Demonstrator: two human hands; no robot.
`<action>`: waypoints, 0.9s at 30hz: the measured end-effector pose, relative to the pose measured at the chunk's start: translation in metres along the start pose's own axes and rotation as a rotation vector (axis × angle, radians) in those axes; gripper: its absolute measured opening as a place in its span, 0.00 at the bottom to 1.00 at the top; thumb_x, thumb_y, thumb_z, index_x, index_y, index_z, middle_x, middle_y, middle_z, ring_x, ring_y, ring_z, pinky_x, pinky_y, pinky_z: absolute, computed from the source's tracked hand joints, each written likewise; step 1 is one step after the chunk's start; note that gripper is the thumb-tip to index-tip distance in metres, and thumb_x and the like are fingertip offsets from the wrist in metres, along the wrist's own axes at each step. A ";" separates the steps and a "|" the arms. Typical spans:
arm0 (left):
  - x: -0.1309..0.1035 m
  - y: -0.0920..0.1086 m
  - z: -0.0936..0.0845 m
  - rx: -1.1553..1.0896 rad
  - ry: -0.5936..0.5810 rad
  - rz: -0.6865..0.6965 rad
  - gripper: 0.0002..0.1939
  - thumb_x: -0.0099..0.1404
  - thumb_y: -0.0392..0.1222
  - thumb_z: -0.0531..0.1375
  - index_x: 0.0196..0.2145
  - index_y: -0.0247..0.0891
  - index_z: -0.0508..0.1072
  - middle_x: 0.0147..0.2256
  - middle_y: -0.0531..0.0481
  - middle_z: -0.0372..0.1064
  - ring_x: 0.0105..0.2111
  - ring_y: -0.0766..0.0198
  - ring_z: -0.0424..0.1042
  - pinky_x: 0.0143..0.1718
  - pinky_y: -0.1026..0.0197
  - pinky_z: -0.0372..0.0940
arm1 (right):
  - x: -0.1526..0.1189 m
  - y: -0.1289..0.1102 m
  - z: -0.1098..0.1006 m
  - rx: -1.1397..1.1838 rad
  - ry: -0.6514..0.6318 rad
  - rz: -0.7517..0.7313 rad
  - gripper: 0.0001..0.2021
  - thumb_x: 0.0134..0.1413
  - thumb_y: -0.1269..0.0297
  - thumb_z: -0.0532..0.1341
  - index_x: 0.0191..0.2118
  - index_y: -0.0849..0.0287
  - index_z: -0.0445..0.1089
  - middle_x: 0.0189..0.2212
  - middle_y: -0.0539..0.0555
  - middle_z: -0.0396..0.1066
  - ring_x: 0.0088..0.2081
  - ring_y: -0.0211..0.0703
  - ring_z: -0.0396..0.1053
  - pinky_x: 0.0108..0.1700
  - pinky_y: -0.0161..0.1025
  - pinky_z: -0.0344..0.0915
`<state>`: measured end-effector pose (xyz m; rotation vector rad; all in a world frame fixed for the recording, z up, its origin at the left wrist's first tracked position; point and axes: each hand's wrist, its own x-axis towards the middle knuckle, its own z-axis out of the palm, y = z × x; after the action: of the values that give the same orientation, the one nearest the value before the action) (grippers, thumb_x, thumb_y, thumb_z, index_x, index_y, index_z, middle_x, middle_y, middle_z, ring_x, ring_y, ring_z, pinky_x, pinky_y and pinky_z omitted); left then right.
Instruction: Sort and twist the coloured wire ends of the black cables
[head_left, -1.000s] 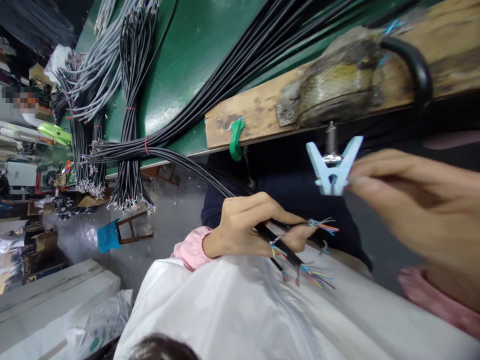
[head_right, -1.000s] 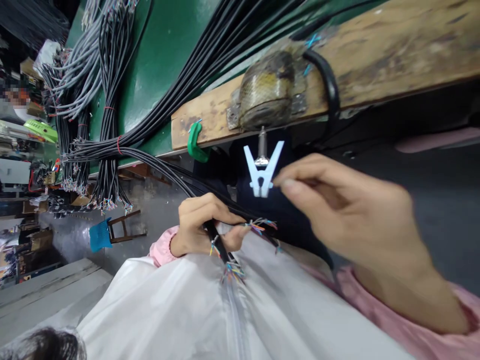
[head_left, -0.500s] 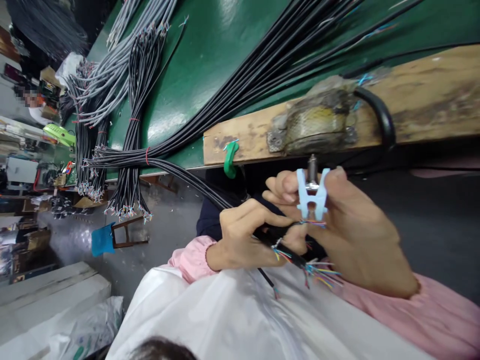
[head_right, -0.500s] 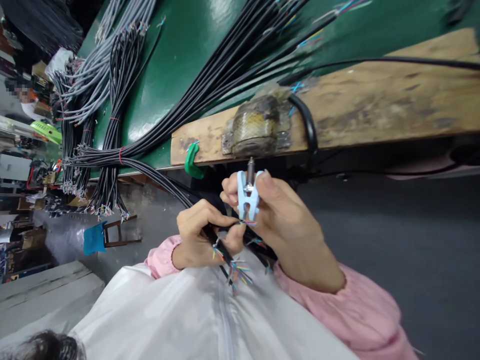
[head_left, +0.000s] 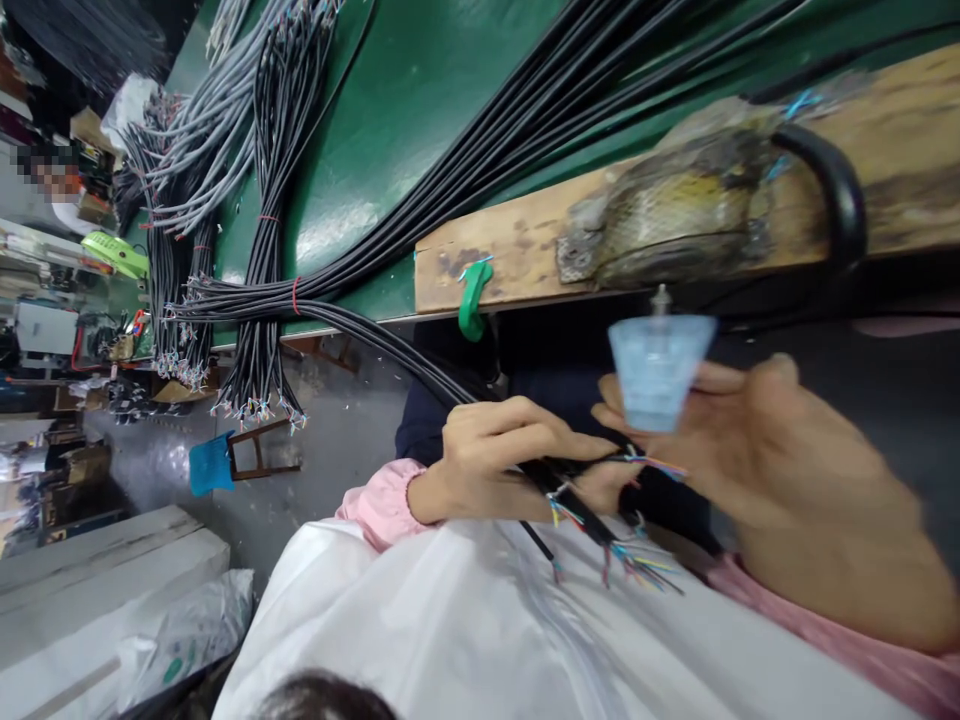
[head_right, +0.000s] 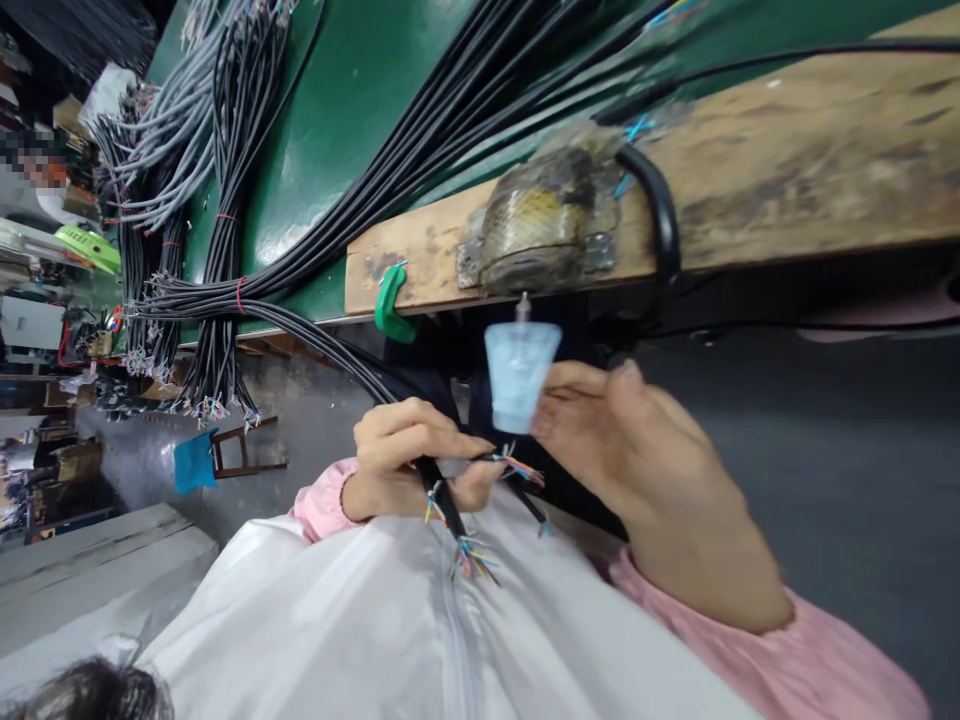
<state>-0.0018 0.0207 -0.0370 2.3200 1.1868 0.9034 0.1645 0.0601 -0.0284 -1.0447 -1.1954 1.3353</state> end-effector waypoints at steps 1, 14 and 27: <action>0.001 -0.003 -0.005 -0.015 -0.019 0.056 0.19 0.63 0.56 0.65 0.28 0.36 0.81 0.27 0.50 0.73 0.24 0.72 0.71 0.27 0.67 0.71 | -0.006 0.000 -0.002 0.064 -0.014 0.029 0.27 0.58 0.34 0.54 0.23 0.51 0.70 0.18 0.55 0.69 0.20 0.47 0.68 0.22 0.43 0.67; 0.013 -0.007 -0.044 -0.027 0.011 0.142 0.14 0.71 0.39 0.56 0.39 0.33 0.81 0.33 0.49 0.77 0.31 0.72 0.76 0.33 0.70 0.73 | -0.035 0.004 0.025 -0.086 -0.195 -0.130 0.12 0.54 0.53 0.67 0.22 0.49 0.77 0.19 0.49 0.74 0.18 0.42 0.70 0.20 0.36 0.68; -0.017 0.002 -0.037 -0.001 0.025 -0.002 0.11 0.60 0.36 0.69 0.42 0.35 0.83 0.26 0.53 0.75 0.22 0.73 0.69 0.24 0.71 0.64 | -0.054 -0.024 0.015 -0.245 0.169 -0.234 0.02 0.54 0.62 0.69 0.35 0.46 0.78 0.31 0.52 0.78 0.30 0.44 0.75 0.32 0.42 0.72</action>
<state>-0.0335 0.0077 -0.0156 2.3129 1.1978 0.9349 0.1584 0.0042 -0.0038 -1.1273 -1.3299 0.9182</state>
